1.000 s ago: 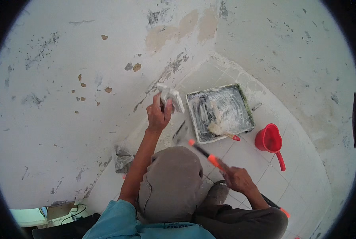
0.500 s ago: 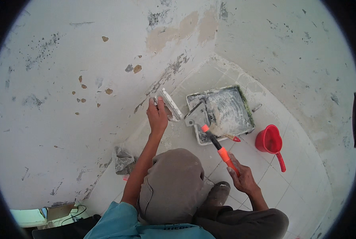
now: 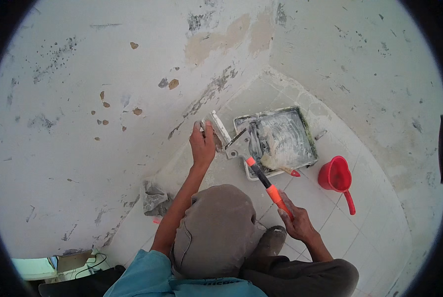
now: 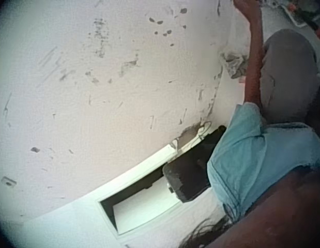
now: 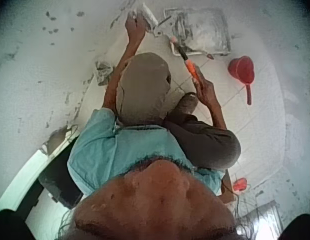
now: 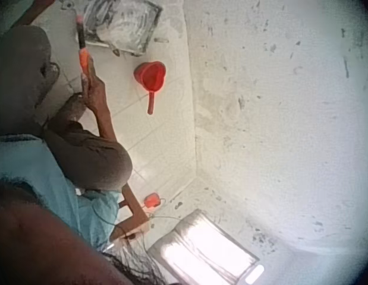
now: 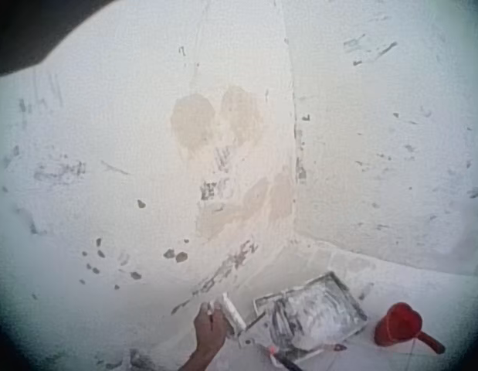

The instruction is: The person is applying plaster to a wall using a trowel and a putty knife.

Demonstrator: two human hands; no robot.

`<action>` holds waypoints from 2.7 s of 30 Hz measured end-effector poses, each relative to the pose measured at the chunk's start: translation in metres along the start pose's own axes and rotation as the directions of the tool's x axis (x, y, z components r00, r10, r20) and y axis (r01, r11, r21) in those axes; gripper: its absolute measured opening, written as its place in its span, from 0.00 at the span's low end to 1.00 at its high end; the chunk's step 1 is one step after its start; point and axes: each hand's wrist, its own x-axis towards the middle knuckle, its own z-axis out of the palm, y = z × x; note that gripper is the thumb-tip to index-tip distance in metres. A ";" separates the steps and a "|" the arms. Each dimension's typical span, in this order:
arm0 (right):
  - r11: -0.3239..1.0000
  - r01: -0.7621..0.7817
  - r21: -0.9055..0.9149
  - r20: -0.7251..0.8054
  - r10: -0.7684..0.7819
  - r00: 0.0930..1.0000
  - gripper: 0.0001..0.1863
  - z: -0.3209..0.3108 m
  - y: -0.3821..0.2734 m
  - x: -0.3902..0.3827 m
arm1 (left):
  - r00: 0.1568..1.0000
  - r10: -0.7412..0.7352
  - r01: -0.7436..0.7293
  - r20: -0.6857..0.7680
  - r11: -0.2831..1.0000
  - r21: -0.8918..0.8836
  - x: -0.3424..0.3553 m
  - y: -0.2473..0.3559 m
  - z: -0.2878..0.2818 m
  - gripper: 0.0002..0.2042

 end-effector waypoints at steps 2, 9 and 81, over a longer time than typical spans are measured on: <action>1.000 0.007 0.012 0.002 -0.007 1.000 0.32 0.000 0.001 -0.001 | 1.000 0.005 -0.005 0.012 1.000 0.006 -0.001 0.000 0.000 0.17; 0.998 -0.061 0.031 0.016 0.060 0.998 0.32 0.004 0.007 -0.002 | 1.000 0.022 -0.022 0.010 1.000 -0.020 -0.005 0.006 0.005 0.15; 0.989 -0.109 0.097 0.291 0.077 0.954 0.32 0.049 0.019 0.058 | 0.969 -0.212 0.226 -0.123 0.967 0.114 -0.057 -0.099 -0.047 0.16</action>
